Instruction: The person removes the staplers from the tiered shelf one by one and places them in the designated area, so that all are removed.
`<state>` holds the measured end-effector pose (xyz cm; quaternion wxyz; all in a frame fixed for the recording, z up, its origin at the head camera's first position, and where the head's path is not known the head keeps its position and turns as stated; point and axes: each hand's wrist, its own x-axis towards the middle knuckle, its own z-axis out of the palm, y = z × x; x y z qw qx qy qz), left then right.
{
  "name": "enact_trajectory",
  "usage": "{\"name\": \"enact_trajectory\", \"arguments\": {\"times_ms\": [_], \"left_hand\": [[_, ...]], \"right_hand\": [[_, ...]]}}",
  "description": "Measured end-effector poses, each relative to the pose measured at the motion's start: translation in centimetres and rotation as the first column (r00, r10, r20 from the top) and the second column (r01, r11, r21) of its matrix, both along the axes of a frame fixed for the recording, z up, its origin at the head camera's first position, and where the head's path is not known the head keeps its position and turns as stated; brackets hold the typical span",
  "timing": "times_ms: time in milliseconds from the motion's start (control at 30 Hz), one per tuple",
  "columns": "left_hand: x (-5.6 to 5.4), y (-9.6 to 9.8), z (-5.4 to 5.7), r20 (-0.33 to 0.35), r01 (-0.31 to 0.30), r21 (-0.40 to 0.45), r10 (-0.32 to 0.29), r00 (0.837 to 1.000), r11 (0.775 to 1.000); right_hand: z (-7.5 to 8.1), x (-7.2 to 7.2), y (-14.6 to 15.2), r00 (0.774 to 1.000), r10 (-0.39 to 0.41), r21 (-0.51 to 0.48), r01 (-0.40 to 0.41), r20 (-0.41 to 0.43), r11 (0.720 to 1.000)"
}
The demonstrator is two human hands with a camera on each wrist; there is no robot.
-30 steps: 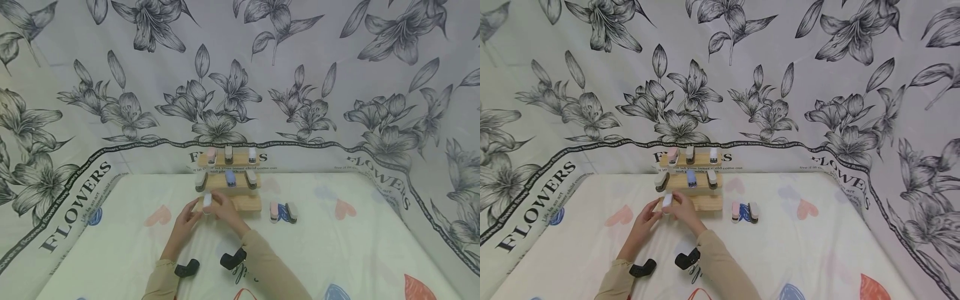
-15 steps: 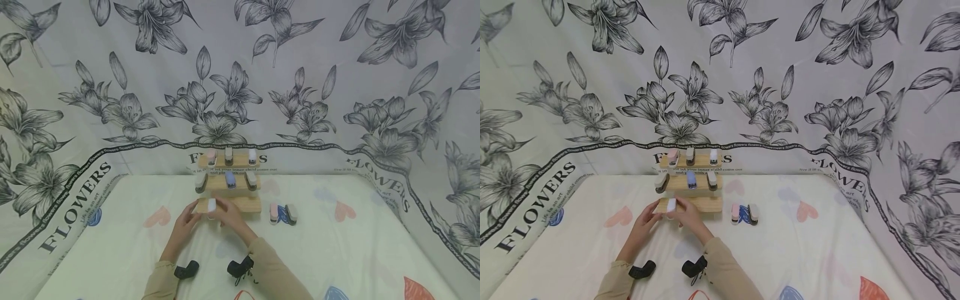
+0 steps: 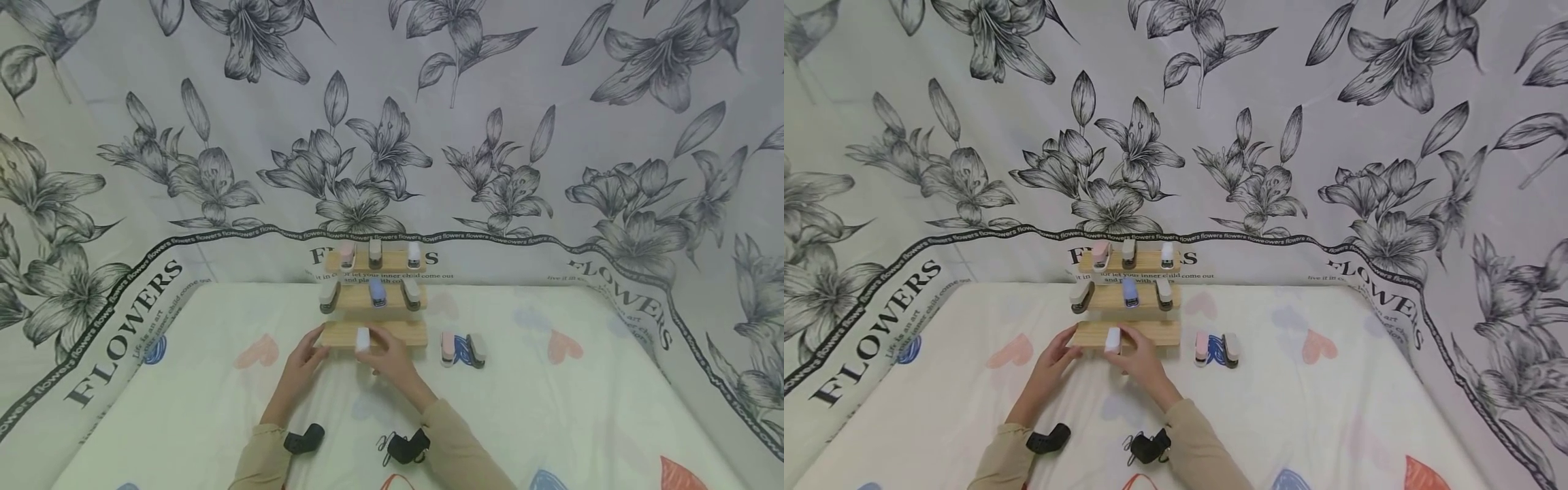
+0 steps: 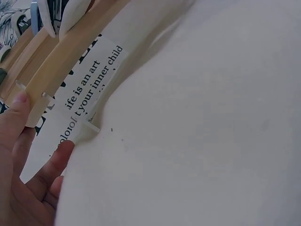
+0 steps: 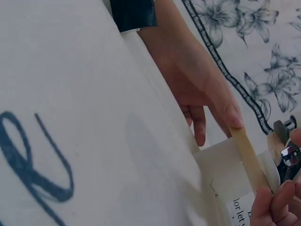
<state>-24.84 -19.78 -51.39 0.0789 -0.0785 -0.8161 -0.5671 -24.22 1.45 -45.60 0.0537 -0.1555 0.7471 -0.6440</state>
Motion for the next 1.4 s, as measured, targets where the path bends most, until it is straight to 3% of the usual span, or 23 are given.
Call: {"name": "enact_trajectory", "arguments": {"times_ms": [167, 367, 600, 1000, 1267, 1400], "left_hand": [[0.1, -0.2, -0.3, -0.029, -0.007, -0.009, 0.006, 1.0, 1.0], [0.1, 0.1, -0.6, -0.024, 0.037, 0.016, -0.036, 0.999, 0.999], [-0.1, 0.2, -0.5, -0.007, 0.016, 0.002, -0.016, 1.0, 1.0], [-0.4, 0.2, -0.3, 0.026, 0.01, -0.002, -0.01, 1.0, 1.0], [-0.7, 0.0, -0.1, -0.021, -0.005, -0.034, 0.004, 1.0, 0.999], [-0.5, 0.0, -0.3, -0.012, -0.004, -0.03, 0.004, 1.0, 1.0]], "right_hand": [[0.8, 0.9, 1.0, 1.0, 0.02, -0.021, -0.02, 0.004, 1.0], [-0.2, 1.1, 2.9, 0.998, 0.051, -0.062, -0.048, 0.046, 0.997], [-0.9, 1.1, 4.7, 0.998, 0.047, -0.072, -0.044, 0.037, 0.996], [-0.1, 0.9, 5.7, 0.996, 0.077, -0.056, -0.075, 0.049, 0.996], [0.3, 0.8, 5.9, 0.994, 0.093, -0.06, -0.09, 0.051, 0.994], [0.3, 0.8, 6.3, 0.994, 0.088, -0.059, -0.084, 0.063, 0.995]]}}
